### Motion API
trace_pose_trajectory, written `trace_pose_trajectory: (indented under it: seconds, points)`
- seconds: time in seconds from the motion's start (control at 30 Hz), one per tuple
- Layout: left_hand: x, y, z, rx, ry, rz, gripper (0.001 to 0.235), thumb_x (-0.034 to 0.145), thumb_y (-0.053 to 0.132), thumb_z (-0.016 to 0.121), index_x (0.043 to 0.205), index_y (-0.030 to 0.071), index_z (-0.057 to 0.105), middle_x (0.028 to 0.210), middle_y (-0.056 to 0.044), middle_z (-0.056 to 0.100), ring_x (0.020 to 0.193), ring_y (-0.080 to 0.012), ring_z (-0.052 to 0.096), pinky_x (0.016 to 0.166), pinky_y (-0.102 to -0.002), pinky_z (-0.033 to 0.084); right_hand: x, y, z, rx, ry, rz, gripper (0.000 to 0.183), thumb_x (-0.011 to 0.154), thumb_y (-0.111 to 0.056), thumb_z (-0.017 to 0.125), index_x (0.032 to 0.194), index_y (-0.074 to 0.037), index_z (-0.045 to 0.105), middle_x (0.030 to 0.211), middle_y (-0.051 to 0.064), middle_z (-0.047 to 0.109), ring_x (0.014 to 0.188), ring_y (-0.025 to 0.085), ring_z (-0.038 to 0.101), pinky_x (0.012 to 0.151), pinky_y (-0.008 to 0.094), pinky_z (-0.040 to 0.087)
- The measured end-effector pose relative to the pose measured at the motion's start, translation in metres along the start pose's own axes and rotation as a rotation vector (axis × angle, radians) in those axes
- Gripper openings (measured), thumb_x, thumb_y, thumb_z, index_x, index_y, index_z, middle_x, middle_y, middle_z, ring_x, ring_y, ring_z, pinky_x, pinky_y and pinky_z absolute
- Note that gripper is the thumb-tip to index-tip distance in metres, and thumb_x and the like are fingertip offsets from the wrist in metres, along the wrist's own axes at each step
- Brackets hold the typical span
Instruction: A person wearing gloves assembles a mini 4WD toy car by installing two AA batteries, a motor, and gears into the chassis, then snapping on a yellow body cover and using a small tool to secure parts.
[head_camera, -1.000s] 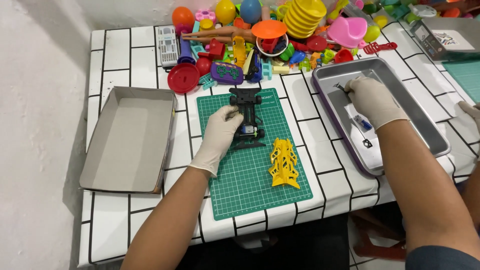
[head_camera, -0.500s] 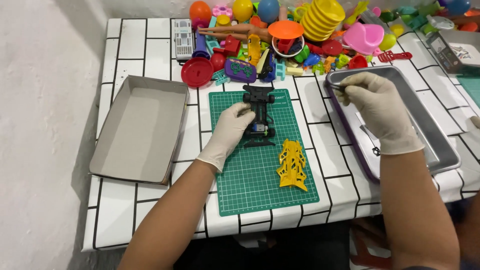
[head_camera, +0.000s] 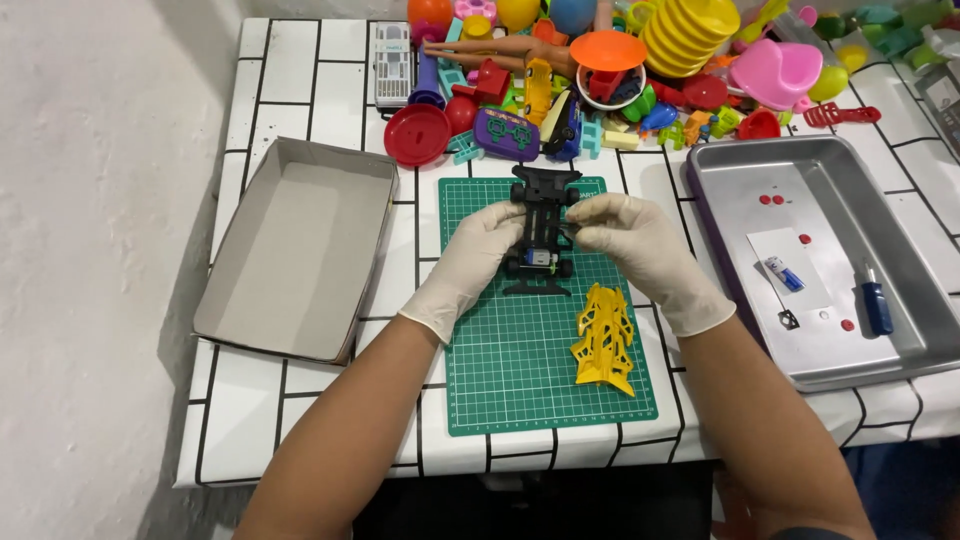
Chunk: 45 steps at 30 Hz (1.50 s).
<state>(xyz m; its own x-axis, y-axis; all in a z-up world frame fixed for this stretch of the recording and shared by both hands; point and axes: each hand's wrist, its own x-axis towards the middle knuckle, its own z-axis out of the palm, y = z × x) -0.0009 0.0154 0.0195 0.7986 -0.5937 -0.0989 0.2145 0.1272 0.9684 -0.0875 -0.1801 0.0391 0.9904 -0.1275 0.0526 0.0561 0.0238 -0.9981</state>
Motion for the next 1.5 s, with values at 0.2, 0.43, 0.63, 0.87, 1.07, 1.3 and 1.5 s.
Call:
trace_pose_trajectory:
  seconds: [0.2,0.43,0.63,0.87,1.07,1.3,1.5]
  points:
    - [0.002,-0.008,-0.003,-0.029,-0.029,0.039,0.046,0.090,0.000,0.063,0.136,-0.002,0.059,0.124,-0.015,0.069,0.116,-0.0156,0.062,0.106,-0.033,0.048,-0.003,0.008,0.012,-0.392,0.055,-0.033,0.024,0.087,0.001,0.078,0.110,-0.003,0.075,0.106,0.011,0.073,0.095,0.017,0.066,0.088,0.033,0.055]
    - [0.004,-0.012,-0.003,-0.066,-0.047,0.040,0.048,0.089,-0.001,0.066,0.137,0.001,0.058,0.123,-0.011,0.070,0.114,-0.0125,0.064,0.104,-0.029,0.050,-0.005,0.008,0.017,-0.502,0.090,-0.077,0.031,0.080,0.003,0.083,0.110,-0.003,0.075,0.100,0.011,0.074,0.089,0.016,0.064,0.086,0.032,0.054]
    - [0.008,-0.015,-0.005,-0.069,-0.061,0.062,0.052,0.089,-0.001,0.068,0.140,-0.002,0.054,0.124,-0.013,0.068,0.115,-0.0122,0.062,0.105,-0.030,0.050,-0.006,0.000,0.022,-0.699,0.174,-0.204,0.026,0.085,0.003,0.080,0.110,-0.006,0.077,0.098,0.011,0.076,0.086,0.018,0.069,0.082,0.034,0.057]
    - [0.011,-0.019,-0.006,-0.067,-0.077,0.060,0.057,0.088,-0.001,0.069,0.143,-0.003,0.051,0.128,-0.017,0.066,0.119,-0.0154,0.060,0.105,-0.031,0.050,-0.003,0.008,0.023,-0.706,0.214,-0.403,0.021,0.089,0.004,0.078,0.108,-0.004,0.077,0.106,0.011,0.070,0.100,0.025,0.068,0.088,0.037,0.056]
    - [0.014,-0.023,-0.007,-0.067,-0.093,0.065,0.057,0.088,-0.002,0.070,0.143,0.002,0.054,0.129,-0.014,0.067,0.119,-0.0140,0.061,0.104,-0.031,0.051,0.001,0.019,0.024,-0.722,0.203,-0.422,0.021,0.089,0.003,0.078,0.108,-0.005,0.078,0.105,0.011,0.069,0.103,0.027,0.069,0.089,0.040,0.057]
    - [0.011,-0.021,-0.006,-0.076,-0.102,0.075,0.056,0.089,-0.004,0.066,0.143,0.000,0.053,0.131,-0.017,0.066,0.122,-0.0159,0.059,0.106,-0.032,0.049,0.001,0.022,0.023,-0.750,0.224,-0.442,0.022,0.089,0.006,0.077,0.109,-0.002,0.078,0.104,0.013,0.068,0.105,0.033,0.069,0.091,0.044,0.057]
    - [0.011,-0.018,-0.005,-0.072,-0.118,0.087,0.056,0.090,-0.004,0.066,0.144,-0.001,0.053,0.133,-0.020,0.065,0.124,-0.0193,0.059,0.107,-0.033,0.048,0.003,0.023,0.024,-0.772,0.224,-0.422,0.022,0.089,0.004,0.077,0.109,-0.005,0.079,0.105,0.012,0.068,0.105,0.031,0.069,0.092,0.044,0.057]
